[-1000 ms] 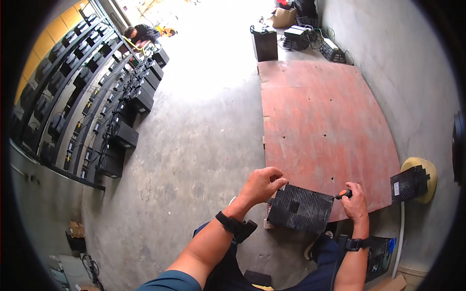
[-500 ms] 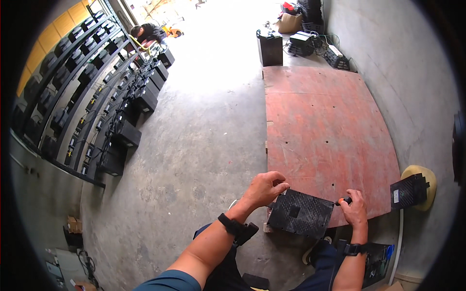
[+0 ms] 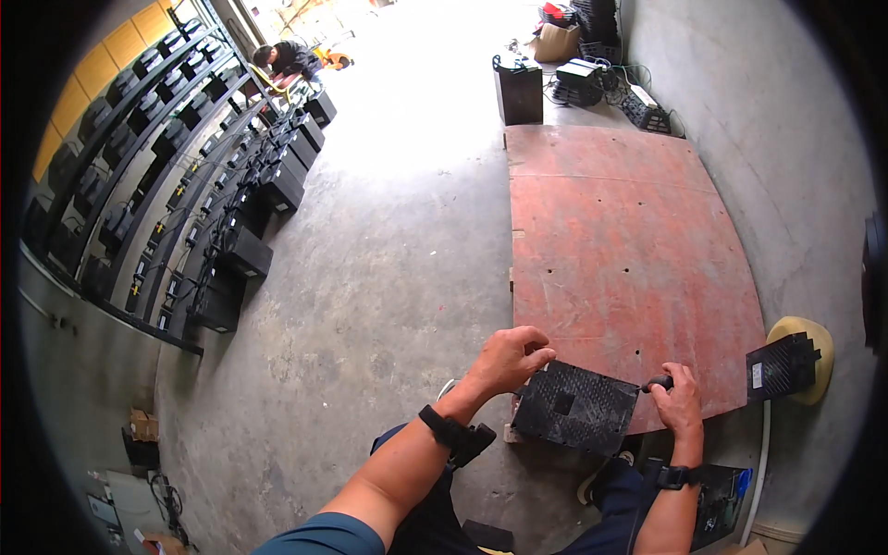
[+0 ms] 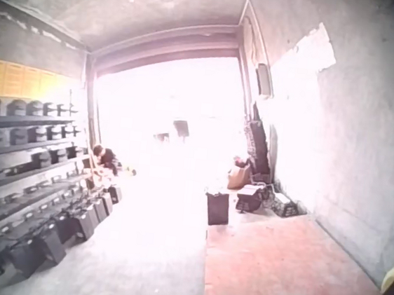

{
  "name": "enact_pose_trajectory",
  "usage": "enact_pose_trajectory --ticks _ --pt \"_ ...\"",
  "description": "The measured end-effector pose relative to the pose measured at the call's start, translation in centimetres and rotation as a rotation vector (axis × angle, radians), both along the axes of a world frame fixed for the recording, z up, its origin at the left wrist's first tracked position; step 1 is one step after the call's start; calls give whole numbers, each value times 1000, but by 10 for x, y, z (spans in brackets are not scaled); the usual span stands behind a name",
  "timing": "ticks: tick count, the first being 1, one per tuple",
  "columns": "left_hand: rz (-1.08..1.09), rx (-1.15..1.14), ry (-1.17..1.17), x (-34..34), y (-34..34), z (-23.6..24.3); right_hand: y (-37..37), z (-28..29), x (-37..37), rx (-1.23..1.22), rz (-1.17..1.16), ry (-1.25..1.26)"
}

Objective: Repairing a black plastic motorcycle component using a screwdriver.

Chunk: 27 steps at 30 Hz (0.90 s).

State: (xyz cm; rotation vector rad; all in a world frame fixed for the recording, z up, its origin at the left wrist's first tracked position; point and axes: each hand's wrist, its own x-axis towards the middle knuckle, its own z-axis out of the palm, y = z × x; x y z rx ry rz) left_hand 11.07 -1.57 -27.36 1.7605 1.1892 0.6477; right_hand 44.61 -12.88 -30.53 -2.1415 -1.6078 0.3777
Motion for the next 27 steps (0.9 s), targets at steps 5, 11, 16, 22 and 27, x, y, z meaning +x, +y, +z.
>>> enact_pose_trajectory --ticks 5,11,16,22,27 --pt "7 -52 -46 1 1 -9 -1 -5 9 -28 14 48" --pt "15 -48 -38 -2 0 -6 1 7 -2 -132 -53 8" --pt "7 -16 -22 0 1 -8 1 -10 11 29 37 68" --pt "18 3 22 -2 -1 0 2 -3 6 -124 -32 48" --pt "32 -11 -42 0 -2 0 1 -2 1 -13 9 102"
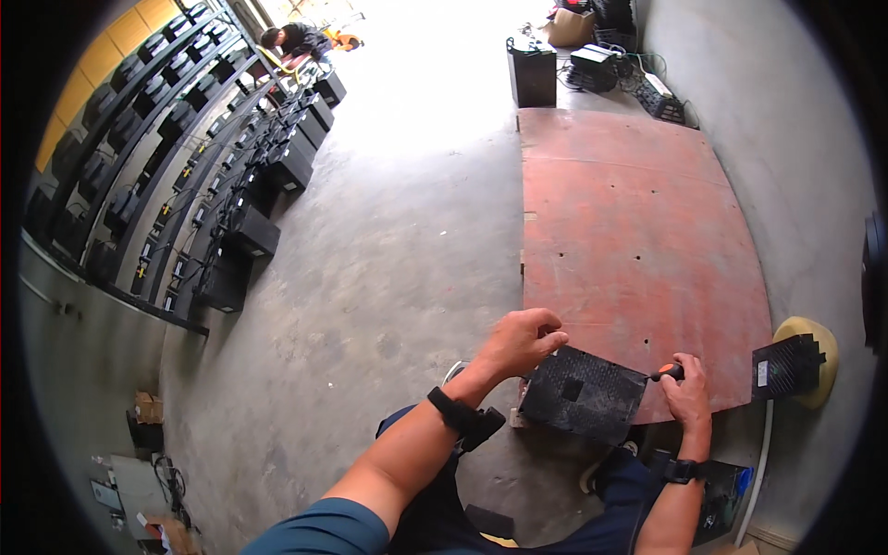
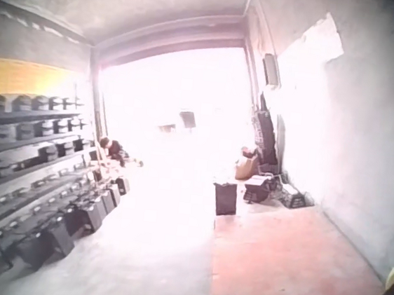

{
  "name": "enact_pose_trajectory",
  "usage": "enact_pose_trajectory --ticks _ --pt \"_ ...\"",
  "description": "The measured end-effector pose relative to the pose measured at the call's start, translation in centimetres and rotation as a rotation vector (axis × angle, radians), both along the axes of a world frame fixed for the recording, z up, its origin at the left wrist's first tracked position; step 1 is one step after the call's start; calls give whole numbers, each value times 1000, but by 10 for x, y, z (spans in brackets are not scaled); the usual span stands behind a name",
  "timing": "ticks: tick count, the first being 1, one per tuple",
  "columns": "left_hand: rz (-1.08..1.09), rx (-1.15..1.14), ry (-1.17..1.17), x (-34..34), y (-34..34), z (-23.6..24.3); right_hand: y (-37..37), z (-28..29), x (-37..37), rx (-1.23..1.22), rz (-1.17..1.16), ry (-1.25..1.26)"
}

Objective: Repairing a black plastic motorcycle component using a screwdriver.

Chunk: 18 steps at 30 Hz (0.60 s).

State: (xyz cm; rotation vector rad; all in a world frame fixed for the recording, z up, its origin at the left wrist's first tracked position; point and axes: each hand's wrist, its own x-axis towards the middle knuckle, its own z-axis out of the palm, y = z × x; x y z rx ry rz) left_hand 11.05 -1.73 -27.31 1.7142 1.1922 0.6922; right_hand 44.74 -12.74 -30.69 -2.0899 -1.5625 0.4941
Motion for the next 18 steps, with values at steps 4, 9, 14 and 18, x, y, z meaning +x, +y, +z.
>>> enact_pose_trajectory --ticks 4,9,14,18 --pt "-5 -9 11 3 0 0 -1 -10 13 7 70 46" --pt "-3 22 3 0 0 -1 1 2 4 -88 -3 -76" --pt "-22 41 40 1 3 -1 -1 -6 4 21 33 -68" --pt "-16 56 40 2 3 -3 0 -12 12 62 92 -21"
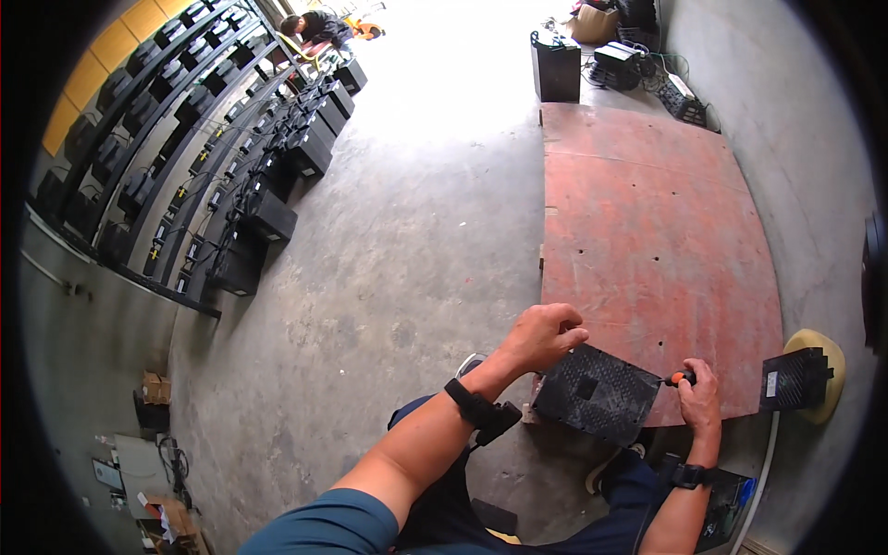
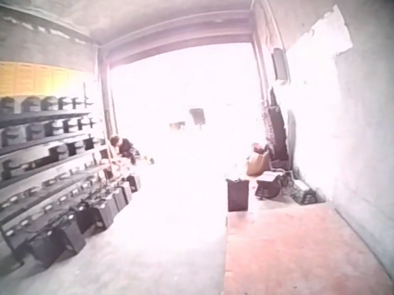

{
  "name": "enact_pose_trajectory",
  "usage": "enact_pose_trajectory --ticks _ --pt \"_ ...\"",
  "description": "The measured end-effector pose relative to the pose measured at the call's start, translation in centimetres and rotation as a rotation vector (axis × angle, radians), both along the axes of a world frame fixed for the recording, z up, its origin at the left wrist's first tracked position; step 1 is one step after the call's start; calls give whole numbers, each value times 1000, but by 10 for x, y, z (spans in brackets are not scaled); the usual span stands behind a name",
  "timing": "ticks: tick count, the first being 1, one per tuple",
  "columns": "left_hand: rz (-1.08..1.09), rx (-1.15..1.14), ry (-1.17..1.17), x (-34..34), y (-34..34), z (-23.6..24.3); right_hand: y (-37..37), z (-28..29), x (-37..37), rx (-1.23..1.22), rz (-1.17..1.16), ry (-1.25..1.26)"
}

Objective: Repairing a black plastic motorcycle component using a screwdriver.

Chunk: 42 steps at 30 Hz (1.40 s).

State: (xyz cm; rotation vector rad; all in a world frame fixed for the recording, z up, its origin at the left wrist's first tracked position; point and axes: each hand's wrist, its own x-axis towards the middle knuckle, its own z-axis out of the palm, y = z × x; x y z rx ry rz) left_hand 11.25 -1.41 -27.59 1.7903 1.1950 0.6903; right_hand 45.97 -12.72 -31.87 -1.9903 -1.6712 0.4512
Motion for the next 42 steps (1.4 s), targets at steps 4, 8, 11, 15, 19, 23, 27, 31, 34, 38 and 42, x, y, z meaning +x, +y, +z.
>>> enact_pose_trajectory --ticks 4,8,11,15,19,23,27,31,34,38,42 --pt "-5 -14 1 -1 1 -3 2 6 -2 -160 -100 -12" --pt "-1 -27 0 -2 0 0 1 9 -8 -126 -96 -31" --pt "-3 -11 2 -1 -1 0 0 7 -6 12 9 -25" --pt "7 28 -35 1 -1 -11 -1 0 0 -90 -28 13" --pt "10 -1 -54 3 0 -7 -2 -7 11 -128 -67 -42" --pt "26 -35 -56 -4 1 -5 2 -3 -5 45 -6 -47" --pt "14 -2 -62 -7 3 -6 5 -1 -3 -11 2 10" --pt "10 -63 -115 -4 0 1 3 12 -8 -141 -131 -42" --pt "9 -77 -98 -3 -1 3 1 9 -8 -173 -169 -70" --pt "-2 -107 -88 -3 1 0 0 14 -10 -107 -118 -21" --pt "-1 -112 -90 -3 0 0 0 11 -4 -155 -103 -11"
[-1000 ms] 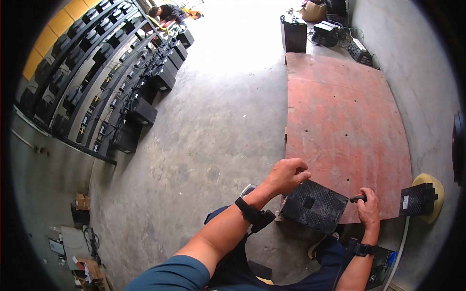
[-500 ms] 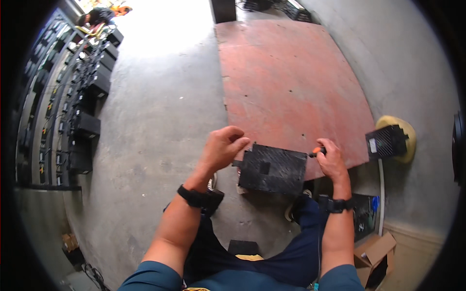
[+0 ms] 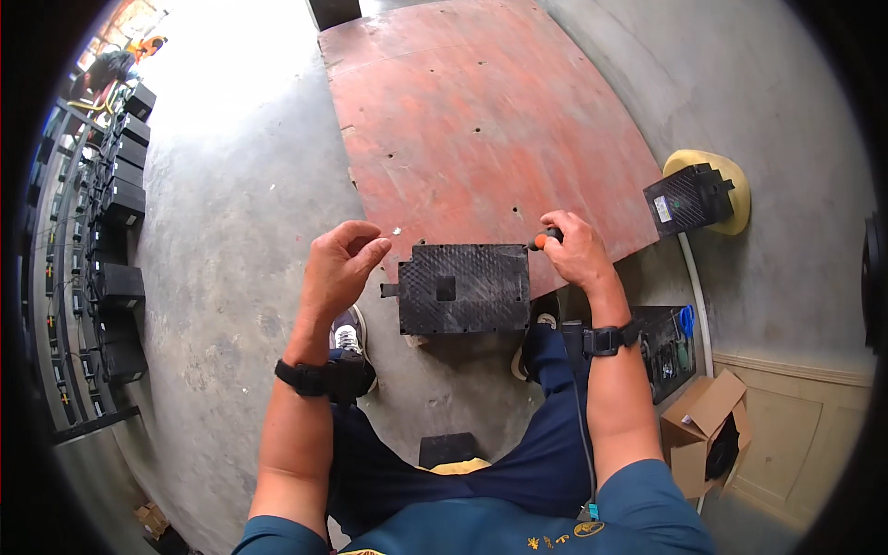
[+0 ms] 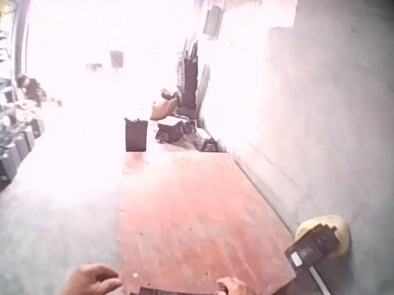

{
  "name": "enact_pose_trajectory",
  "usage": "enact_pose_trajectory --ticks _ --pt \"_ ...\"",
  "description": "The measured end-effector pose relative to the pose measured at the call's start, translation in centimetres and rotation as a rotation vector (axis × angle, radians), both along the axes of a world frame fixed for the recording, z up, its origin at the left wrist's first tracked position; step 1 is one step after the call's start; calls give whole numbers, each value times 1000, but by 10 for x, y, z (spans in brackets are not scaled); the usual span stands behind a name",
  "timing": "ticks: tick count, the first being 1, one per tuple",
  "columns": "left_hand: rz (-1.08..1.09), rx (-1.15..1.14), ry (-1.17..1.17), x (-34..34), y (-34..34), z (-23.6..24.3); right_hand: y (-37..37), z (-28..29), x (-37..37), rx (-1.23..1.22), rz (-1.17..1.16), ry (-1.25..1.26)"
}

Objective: Repairing a black plastic motorcycle component using a screwdriver.

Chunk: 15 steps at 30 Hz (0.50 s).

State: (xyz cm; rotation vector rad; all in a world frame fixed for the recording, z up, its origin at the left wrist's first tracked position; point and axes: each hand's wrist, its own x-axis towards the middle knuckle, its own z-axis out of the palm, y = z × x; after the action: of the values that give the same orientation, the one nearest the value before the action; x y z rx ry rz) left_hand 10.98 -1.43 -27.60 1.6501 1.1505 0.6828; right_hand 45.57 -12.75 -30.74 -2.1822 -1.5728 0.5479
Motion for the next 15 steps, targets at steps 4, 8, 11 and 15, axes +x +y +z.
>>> enact_pose_trajectory --ticks 4,8,11,15 --pt "-10 -17 1 0 1 -1 4 0 0 -130 -94 51" --pt "-2 16 26 -2 2 0 2 8 -8 -72 -75 -59" --pt "-2 19 32 0 2 2 0 -2 -3 66 -24 -60" --pt "0 6 43 2 0 1 -1 -4 2 -20 -29 -42"
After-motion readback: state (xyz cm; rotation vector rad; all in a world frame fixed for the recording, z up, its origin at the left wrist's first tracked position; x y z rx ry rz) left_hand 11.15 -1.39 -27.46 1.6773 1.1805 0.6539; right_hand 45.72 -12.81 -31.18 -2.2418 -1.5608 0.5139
